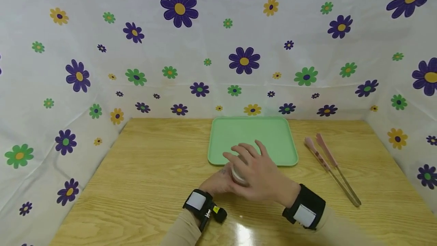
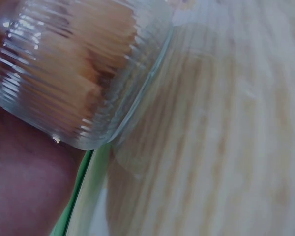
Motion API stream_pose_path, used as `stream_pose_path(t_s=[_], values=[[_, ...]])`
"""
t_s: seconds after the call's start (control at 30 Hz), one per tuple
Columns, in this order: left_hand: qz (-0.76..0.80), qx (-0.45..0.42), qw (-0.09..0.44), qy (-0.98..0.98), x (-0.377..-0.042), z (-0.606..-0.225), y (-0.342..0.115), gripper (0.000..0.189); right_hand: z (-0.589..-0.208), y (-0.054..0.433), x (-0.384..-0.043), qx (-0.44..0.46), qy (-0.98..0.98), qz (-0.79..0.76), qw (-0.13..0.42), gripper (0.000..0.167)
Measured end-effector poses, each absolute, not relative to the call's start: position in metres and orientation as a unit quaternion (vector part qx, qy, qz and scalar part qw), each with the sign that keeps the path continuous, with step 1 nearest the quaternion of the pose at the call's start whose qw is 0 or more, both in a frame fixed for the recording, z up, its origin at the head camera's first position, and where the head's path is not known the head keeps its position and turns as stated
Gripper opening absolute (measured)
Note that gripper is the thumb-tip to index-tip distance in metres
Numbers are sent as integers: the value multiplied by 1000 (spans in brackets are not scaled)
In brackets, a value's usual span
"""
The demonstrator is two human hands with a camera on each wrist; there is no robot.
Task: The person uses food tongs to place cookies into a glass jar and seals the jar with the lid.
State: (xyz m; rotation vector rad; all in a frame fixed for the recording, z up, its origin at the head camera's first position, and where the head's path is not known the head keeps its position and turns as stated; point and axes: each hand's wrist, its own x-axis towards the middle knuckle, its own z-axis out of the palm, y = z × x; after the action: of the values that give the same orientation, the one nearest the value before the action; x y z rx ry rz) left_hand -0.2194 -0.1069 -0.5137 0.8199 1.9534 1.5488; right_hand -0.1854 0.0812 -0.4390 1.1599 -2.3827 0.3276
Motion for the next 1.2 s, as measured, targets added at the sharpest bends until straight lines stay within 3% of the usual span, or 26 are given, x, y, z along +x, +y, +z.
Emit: stream_pose_path(t_s=[0.2,0.4,0.53,0.67,0.93,1.2], values=[[582,316,269,699,-225,-514,-107,91,-433,97,-216,586,-775,109,211,58],[560,335,260,711,-225,-513,-107,100,-439,95,-225,627,-744,112,204,50],[575,315,268,706,-223,-512,-107,101,-441,94,-223,620,-750,133,190,38],[572,305,266,713,-224,-513,-107,91,-443,93,-220,603,-759,152,193,32],[547,313,258,732,-222,-511,-108,86,-449,83,-208,520,-799,162,257,18],[545,298,261,739,-222,-512,-110,81,-451,80,-200,467,-829,148,270,23]])
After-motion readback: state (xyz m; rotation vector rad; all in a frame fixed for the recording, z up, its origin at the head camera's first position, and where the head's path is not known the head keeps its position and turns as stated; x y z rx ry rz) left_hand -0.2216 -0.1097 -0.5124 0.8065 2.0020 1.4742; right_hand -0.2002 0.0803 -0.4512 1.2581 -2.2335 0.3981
